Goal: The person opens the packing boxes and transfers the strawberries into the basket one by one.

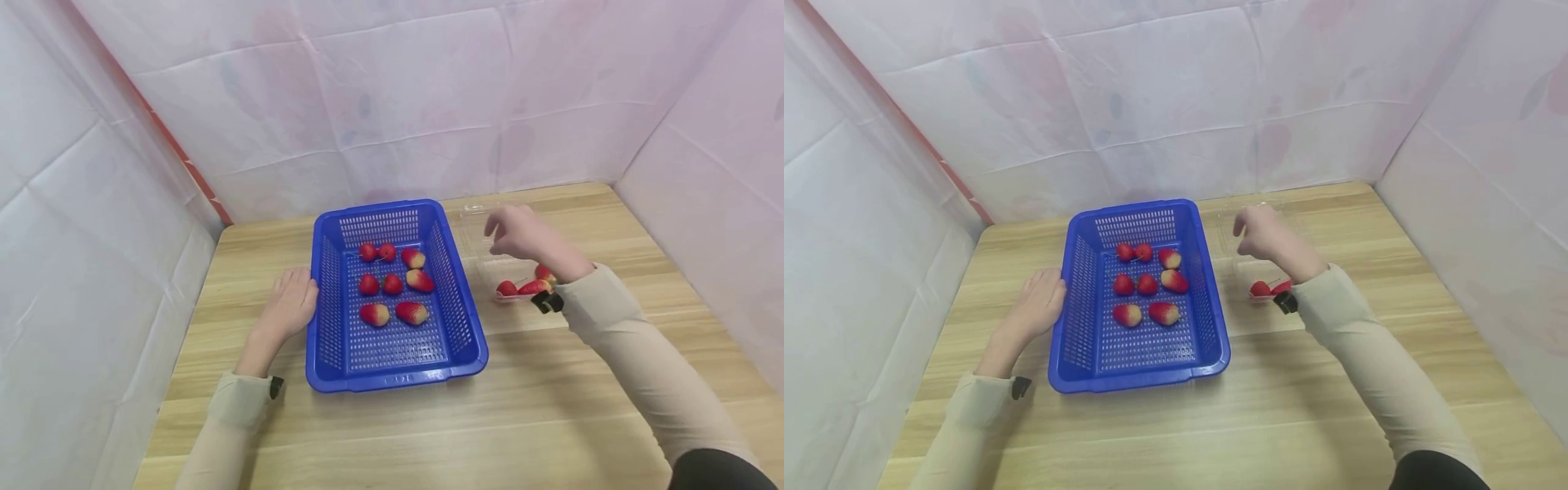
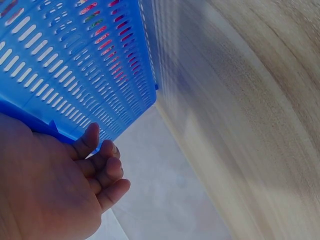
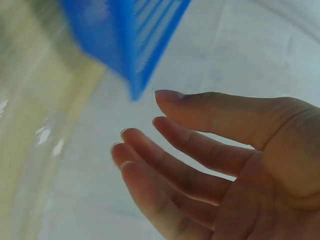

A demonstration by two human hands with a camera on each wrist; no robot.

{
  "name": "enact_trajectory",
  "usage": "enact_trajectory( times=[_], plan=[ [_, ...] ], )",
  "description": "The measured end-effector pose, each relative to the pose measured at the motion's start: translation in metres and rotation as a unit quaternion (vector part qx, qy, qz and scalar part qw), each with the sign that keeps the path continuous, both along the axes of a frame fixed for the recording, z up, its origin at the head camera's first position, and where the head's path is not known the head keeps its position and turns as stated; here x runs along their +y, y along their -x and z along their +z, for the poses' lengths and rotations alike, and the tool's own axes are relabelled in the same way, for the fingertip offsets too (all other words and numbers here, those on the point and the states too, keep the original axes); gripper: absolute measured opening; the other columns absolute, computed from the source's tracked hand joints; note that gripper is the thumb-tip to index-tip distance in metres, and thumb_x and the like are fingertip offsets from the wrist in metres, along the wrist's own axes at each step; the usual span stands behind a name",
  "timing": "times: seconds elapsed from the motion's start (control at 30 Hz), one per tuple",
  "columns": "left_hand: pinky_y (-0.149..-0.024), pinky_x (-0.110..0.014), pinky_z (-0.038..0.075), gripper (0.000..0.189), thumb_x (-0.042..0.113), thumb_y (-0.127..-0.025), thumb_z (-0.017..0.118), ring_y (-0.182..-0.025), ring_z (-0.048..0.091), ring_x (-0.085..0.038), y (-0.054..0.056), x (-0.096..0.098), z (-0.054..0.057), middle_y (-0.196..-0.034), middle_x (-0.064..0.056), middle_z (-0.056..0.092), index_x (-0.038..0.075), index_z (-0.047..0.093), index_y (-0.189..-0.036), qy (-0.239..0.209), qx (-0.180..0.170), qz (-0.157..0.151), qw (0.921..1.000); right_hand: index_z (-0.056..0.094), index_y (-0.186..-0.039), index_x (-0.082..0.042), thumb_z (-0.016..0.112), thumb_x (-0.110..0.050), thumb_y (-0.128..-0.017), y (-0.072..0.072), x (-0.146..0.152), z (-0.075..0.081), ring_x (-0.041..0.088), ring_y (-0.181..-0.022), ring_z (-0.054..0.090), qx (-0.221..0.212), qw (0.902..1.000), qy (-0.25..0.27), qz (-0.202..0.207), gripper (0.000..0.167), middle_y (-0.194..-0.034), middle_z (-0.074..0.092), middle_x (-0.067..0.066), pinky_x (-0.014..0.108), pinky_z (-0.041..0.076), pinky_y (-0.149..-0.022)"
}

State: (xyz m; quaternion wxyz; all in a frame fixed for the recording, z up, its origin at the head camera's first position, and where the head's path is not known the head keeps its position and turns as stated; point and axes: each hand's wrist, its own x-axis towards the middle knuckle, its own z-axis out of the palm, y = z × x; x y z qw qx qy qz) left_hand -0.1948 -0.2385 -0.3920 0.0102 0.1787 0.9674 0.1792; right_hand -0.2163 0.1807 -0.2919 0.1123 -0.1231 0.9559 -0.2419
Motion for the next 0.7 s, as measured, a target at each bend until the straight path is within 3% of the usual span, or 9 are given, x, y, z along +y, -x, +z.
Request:
enact_trajectory(
  times=[0.13, 0.3, 0.47, 0.57, 0.7],
  plan=[
    [-0.085, -0.044, 0.032, 0.026, 0.022, -0.104, 0.026, -0.092, 0.039, -0.03, 0.0, 0.0, 0.001, -0.092, -0.01, 0.045, 0.007, 0.045, -0.095, -0.002, -0.003, 0.001, 1.0, 0.067, -0.102, 0.011, 0.075, 0.0, -0.076, 0.002, 0.025, -0.019, 0.031, -0.079, 0.066, -0.018, 0.9995, -0.015, 0.02, 0.029, -0.085, 0.07, 0.018, 0.049, 0.053, -0.072],
    [-0.085, -0.044, 0.032, 0.026, 0.022, -0.104, 0.026, -0.092, 0.039, -0.03, -0.001, 0.0, 0.001, -0.093, -0.011, 0.045, 0.007, 0.045, -0.096, -0.002, 0.002, 0.002, 1.0, 0.069, -0.102, 0.009, 0.077, 0.001, -0.074, -0.001, 0.045, -0.05, 0.025, -0.073, 0.066, -0.042, 0.9983, -0.011, 0.038, 0.03, -0.085, 0.07, 0.015, 0.042, 0.054, -0.065],
    [-0.085, -0.044, 0.032, 0.026, 0.022, -0.104, 0.026, -0.092, 0.039, -0.03, 0.0, 0.0, 0.0, -0.093, -0.01, 0.046, 0.007, 0.046, -0.096, -0.005, 0.001, 0.002, 1.0, 0.068, -0.106, 0.008, 0.08, -0.006, -0.072, -0.004, 0.054, -0.079, 0.031, -0.084, 0.066, -0.074, 0.9968, -0.002, 0.03, 0.038, -0.09, 0.07, 0.018, 0.049, 0.052, -0.077],
    [-0.085, -0.044, 0.032, 0.026, 0.022, -0.104, 0.026, -0.091, 0.039, -0.029, 0.0, 0.0, 0.0, -0.093, -0.01, 0.046, 0.007, 0.046, -0.097, -0.007, -0.003, 0.004, 1.0, 0.068, -0.108, 0.007, 0.08, -0.009, -0.073, -0.006, 0.055, -0.089, 0.031, -0.088, 0.066, -0.093, 0.9954, 0.003, 0.022, 0.04, -0.094, 0.07, 0.019, 0.049, 0.051, -0.08],
    [-0.084, -0.043, 0.032, 0.026, 0.022, -0.104, 0.026, -0.091, 0.039, -0.029, 0.0, 0.0, 0.0, -0.092, -0.01, 0.045, 0.007, 0.046, -0.097, -0.004, -0.003, 0.002, 1.0, 0.07, -0.104, 0.005, 0.079, -0.006, -0.074, -0.008, 0.052, -0.097, 0.026, -0.081, 0.066, -0.099, 0.9949, 0.018, 0.012, 0.033, -0.091, 0.071, 0.017, 0.041, 0.052, -0.073]
  ],
)
